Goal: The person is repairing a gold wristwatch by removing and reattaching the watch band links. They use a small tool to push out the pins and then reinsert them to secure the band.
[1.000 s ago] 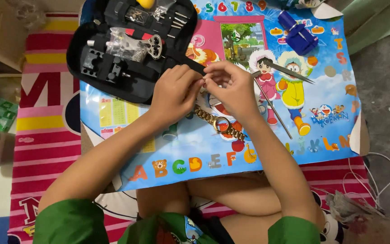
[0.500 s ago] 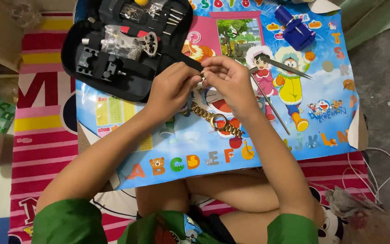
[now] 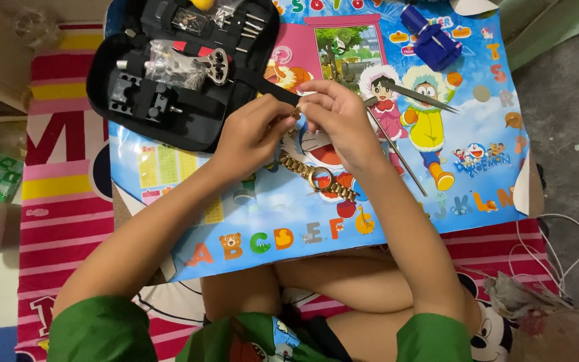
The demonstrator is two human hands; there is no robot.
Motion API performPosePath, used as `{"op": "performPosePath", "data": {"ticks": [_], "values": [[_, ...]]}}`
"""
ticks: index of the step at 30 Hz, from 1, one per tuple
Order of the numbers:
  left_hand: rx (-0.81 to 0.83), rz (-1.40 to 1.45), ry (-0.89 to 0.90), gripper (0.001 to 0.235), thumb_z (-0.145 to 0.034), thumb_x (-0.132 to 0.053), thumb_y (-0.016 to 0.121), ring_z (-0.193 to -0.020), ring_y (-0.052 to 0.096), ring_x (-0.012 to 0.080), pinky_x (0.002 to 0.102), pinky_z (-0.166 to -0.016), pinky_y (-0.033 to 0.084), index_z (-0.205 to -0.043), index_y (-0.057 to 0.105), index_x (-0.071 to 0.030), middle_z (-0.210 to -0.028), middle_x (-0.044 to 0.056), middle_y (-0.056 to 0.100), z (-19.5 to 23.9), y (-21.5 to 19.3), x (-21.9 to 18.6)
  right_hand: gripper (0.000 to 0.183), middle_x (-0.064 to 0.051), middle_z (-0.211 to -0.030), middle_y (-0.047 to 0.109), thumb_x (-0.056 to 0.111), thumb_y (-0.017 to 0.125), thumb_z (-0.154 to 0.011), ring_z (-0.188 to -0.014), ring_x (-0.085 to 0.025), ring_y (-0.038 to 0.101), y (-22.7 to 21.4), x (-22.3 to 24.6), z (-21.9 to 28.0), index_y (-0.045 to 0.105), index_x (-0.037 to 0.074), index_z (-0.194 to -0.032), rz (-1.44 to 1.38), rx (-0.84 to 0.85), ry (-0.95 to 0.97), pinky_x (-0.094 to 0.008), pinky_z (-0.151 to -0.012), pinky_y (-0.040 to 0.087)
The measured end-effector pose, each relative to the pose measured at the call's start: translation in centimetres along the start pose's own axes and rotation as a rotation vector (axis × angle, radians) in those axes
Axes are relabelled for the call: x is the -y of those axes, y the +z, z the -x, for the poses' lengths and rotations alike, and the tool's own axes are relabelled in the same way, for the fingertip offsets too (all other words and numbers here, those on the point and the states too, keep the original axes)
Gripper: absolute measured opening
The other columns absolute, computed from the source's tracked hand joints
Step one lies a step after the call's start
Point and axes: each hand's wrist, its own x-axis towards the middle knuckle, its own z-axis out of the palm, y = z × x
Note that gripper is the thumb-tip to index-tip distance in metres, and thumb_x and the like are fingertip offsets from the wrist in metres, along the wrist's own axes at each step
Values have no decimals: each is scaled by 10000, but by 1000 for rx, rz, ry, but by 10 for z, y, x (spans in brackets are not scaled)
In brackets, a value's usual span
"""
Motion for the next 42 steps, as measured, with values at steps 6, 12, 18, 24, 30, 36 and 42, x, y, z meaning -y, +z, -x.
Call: {"op": "performPosePath", "data": {"ticks": [6, 12, 18, 24, 30, 36, 42], "values": [[2, 88, -11, 67, -1018, -29, 664, -625, 569, 246, 318, -606, 468, -1019, 732, -24, -728, 104, 578, 1, 0, 6, 381, -132, -954, 681, -47, 645, -905, -580, -81, 592, -4, -11, -4, 595, -56, -1283, -105, 31, 23, -236, -581, 559], [-31, 80, -50, 69, -1005, -64, 700, -618, 594, 242, 312, -596, 479, -1013, 754, -23, -728, 114, 627, 1, -1, 3, 364, -131, -970, 683, -39, 666, -923, -614, -90, 604, -2, -13, -5, 594, -51, -1279, -65, 21, -58, -244, -593, 557], [-78, 108, -83, 78, -1007, -55, 697, -594, 618, 239, 304, -589, 490, -1027, 769, -32, -699, 112, 663, 3, -1, 0, 354, -139, -989, 682, -28, 710, -916, -717, -108, 630, -3, -11, -5, 611, -19, -1256, 3, 34, -167, -247, -675, 573], [-107, 127, -81, 90, -1009, -75, 708, -588, 623, 210, 282, -571, 486, -1046, 783, -44, -691, 108, 683, 3, 0, 9, 365, -114, -954, 681, -3, 783, -885, -774, -106, 652, 0, -21, -5, 638, -1, -1220, 45, 23, -197, -241, -719, 585], [-91, 174, -40, 196, -977, 35, 642, -653, 648, 223, 309, -629, 522, -1089, 776, -54, -808, 117, 733, 2, -2, 5, 232, -78, -963, 668, 73, 804, -923, -812, -110, 666, 6, -25, -5, 698, 36, -1126, 222, -4, -364, -243, -747, 578], [-75, 140, 8, 366, -868, 166, 558, -655, 651, 284, 351, -654, 540, -1117, 766, -2, -849, 163, 742, 0, -5, -3, 103, -74, -938, 624, -10, 754, -960, -741, -225, 699, 12, -4, 6, 754, 49, -1045, 682, -87, -767, -296, -657, 586], [-46, 86, 57, 396, -827, 198, 566, -624, 633, 313, 349, -605, 523, -1139, 750, 39, -827, 184, 717, -2, -7, -10, 85, -70, -862, 564, -74, 717, -947, -724, -259, 676, 19, -4, 10, 718, 4, -981, 727, -124, -831, -318, -650, 582]]}}
